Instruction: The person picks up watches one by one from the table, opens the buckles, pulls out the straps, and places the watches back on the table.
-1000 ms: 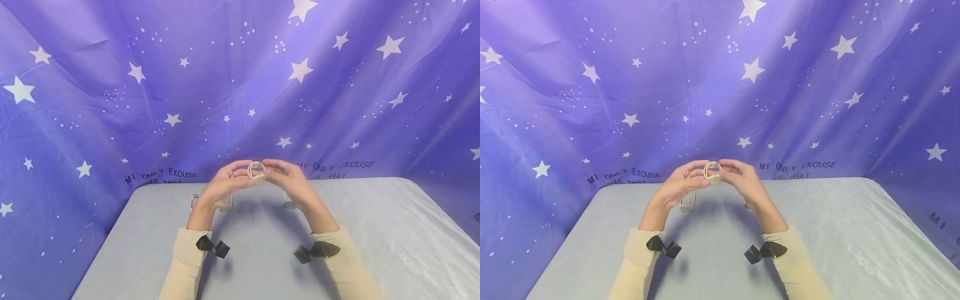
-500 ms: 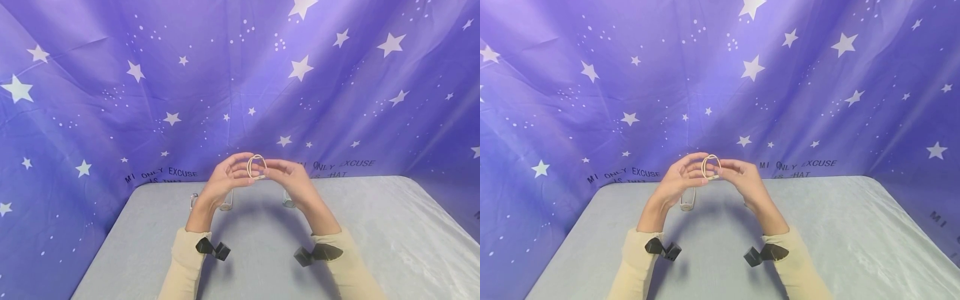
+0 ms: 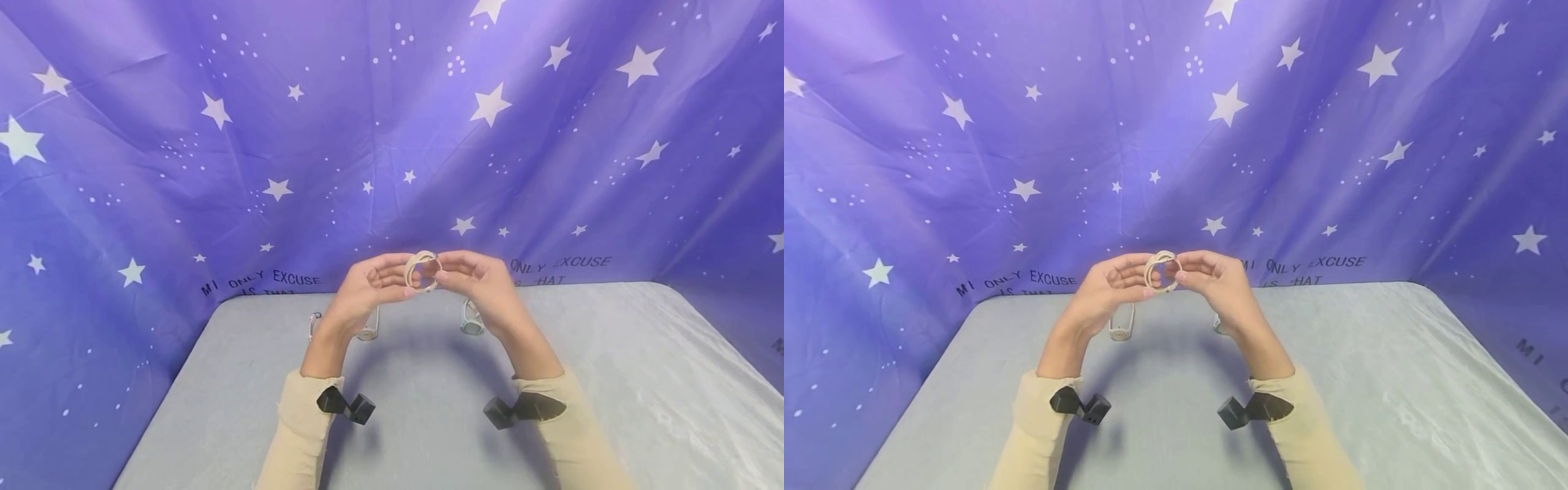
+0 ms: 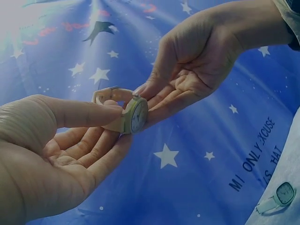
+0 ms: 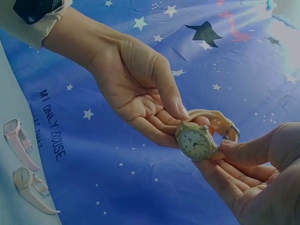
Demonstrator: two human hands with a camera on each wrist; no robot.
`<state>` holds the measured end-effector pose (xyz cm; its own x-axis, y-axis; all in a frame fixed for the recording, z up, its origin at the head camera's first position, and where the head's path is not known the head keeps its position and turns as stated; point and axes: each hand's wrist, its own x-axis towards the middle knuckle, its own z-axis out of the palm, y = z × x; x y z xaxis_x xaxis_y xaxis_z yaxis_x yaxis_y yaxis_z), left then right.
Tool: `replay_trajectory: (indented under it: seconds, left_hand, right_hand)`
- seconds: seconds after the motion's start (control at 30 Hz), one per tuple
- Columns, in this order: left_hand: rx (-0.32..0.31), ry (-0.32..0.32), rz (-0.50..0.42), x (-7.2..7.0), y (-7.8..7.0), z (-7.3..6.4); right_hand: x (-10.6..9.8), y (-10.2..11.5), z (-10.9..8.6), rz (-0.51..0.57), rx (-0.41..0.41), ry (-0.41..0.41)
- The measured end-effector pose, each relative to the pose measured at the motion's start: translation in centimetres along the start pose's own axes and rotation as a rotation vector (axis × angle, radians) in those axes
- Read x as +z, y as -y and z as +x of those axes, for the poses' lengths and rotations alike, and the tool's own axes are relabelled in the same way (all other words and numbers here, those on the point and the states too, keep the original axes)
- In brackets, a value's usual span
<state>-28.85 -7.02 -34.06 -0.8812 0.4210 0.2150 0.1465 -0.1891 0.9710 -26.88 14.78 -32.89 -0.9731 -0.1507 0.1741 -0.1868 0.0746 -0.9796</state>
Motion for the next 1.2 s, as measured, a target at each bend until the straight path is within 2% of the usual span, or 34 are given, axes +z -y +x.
replay_trajectory:
  seconds: [0.4, 0.53, 0.73, 0.9, 1.03, 1.2]
  left_hand:
    - [-0.008, -0.007, 0.009, -0.4, -0.4, -0.1]
    - [-0.029, -0.030, 0.042, -0.4, -0.2, -0.3]
    - [0.008, -0.071, 0.087, 0.0, 0.0, -0.1]
    - [0.026, -0.087, 0.141, 0.2, 0.3, 0.0]
    - [0.058, -0.059, 0.211, 0.3, 0.6, -0.1]
    - [0.091, 0.001, 0.248, 0.5, 0.7, -0.1]
  right_hand:
    - [-0.1, 0.3, 0.1, -0.008, -0.025, -0.041]
    - [0.0, 0.1, -0.1, -0.002, -0.020, -0.029]
    - [0.0, 0.1, -0.1, -0.036, -0.020, -0.008]
    - [-0.1, 0.0, -0.1, -0.078, -0.027, 0.052]
    - [0.0, -0.1, -0.2, -0.118, -0.057, 0.069]
    - [0.4, -0.1, -0.2, -0.236, -0.118, 0.062]
